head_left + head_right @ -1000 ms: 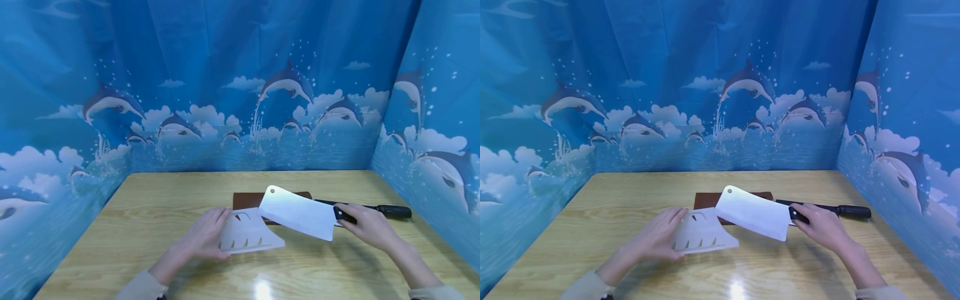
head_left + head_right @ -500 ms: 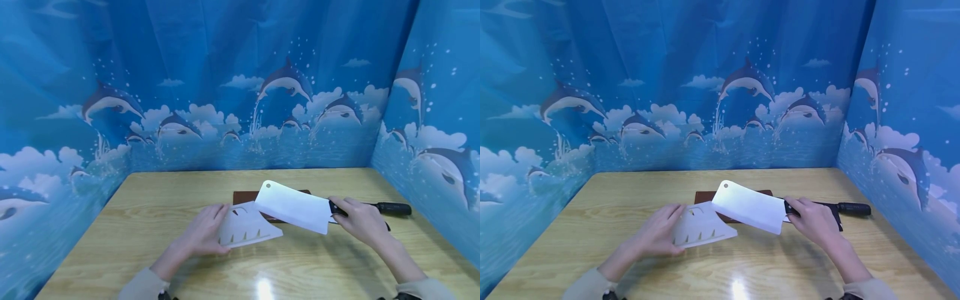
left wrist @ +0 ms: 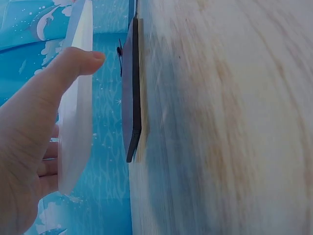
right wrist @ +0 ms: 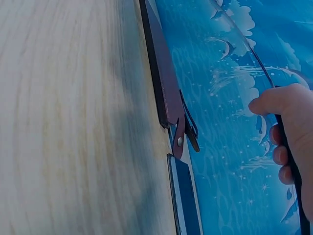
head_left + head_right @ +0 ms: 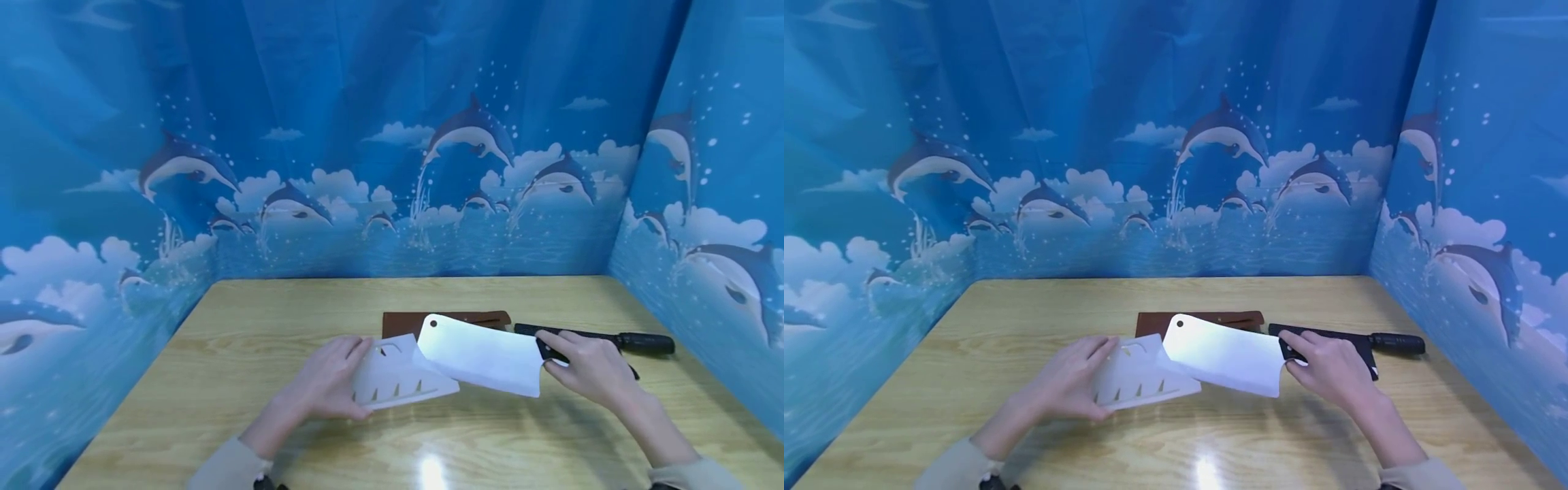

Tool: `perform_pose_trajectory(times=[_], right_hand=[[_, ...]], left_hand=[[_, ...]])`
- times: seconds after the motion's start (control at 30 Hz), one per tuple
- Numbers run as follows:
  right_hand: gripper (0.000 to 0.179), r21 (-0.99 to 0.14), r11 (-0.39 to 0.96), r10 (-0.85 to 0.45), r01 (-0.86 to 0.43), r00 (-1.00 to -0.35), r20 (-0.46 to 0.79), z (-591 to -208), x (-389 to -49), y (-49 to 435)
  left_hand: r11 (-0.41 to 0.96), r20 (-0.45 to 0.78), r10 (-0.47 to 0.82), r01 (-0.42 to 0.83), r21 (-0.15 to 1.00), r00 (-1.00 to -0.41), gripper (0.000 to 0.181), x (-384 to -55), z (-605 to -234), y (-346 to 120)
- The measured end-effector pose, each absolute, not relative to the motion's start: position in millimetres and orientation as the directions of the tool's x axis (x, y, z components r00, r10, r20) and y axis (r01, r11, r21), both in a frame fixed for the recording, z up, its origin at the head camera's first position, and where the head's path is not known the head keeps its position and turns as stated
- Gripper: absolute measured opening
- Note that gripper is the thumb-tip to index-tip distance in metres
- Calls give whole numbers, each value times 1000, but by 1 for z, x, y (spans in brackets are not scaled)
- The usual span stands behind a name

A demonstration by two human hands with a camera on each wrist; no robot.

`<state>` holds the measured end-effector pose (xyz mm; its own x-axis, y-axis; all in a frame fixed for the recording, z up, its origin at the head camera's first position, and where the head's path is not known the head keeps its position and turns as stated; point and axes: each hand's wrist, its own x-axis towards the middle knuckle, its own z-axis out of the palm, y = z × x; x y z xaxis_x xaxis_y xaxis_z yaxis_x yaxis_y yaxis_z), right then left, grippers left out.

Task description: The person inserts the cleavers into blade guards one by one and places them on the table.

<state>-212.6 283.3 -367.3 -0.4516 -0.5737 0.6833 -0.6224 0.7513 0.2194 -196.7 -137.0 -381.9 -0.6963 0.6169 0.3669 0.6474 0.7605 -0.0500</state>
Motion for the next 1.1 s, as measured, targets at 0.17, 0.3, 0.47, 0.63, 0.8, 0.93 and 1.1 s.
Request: perform_pose_trajectory(times=[0.17, 0.3, 0.47, 0.63, 0.8, 0.93, 1.1], right_hand=[[61, 219, 726, -597, -652, -439, 671, -369, -208, 284], [61, 205, 715, -610, -668, -455, 648, -367, -204, 286], [61, 182, 690, -629, -700, -457, 629, -365, -198, 287], [56, 158, 665, -642, -730, -450, 621, -364, -195, 288], [35, 154, 626, -666, -765, -420, 617, -366, -195, 289], [31, 160, 572, -694, -805, -371, 617, -367, -196, 290], [34, 158, 548, -708, -821, -355, 610, -370, -196, 289]], left_hand=[[746, 341, 641, 662, -68, -688, 108, -194, -380, -141], [740, 304, 653, 670, -61, -694, 109, -190, -378, -143], [718, 285, 676, 695, -46, -679, 110, -186, -377, -144], [665, 341, 717, 744, -70, -609, 109, -186, -379, -146], [615, 354, 756, 783, -94, -551, 107, -187, -380, -147], [573, 305, 795, 814, -94, -524, 109, -187, -378, -147], [547, 258, 818, 834, -74, -514, 110, -186, -377, -145]])
